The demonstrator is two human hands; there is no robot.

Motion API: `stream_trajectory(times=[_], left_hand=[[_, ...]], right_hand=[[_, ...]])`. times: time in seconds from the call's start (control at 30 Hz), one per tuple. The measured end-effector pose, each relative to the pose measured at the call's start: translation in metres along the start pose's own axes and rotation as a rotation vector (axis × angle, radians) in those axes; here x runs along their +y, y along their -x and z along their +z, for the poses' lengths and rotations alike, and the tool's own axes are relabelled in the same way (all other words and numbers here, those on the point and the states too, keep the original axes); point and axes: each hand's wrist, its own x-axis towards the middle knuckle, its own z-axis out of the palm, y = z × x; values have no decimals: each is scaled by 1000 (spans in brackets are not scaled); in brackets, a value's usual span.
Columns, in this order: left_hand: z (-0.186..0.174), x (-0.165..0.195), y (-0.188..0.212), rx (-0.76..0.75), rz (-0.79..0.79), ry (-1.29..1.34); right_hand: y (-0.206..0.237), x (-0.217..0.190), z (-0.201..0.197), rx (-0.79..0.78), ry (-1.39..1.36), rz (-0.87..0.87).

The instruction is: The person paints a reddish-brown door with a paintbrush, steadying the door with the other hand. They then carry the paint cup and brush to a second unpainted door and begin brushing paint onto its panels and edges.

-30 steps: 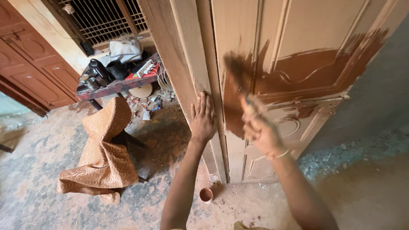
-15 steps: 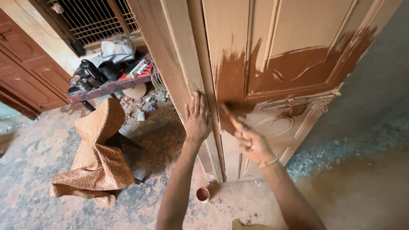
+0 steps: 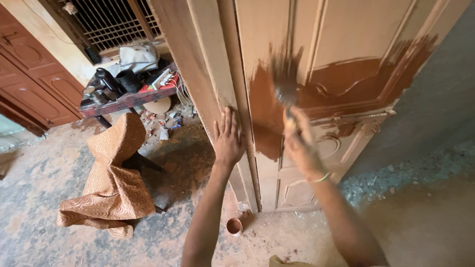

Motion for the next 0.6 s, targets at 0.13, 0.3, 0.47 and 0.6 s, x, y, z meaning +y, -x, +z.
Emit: stream_trajectory(times=[0.13, 0.3, 0.47, 0.6], left_hand=[[-1, 1, -2, 18, 3, 20], [5, 3, 0, -7, -41, -22], [29, 16, 25, 53, -66, 83], [51, 35, 49, 14, -104, 182]], right_hand=[[44, 92, -25, 64, 185, 59], [88, 149, -51, 215, -128, 736], [85, 121, -52, 290, -134, 666], [86, 100, -55, 157, -1, 279]])
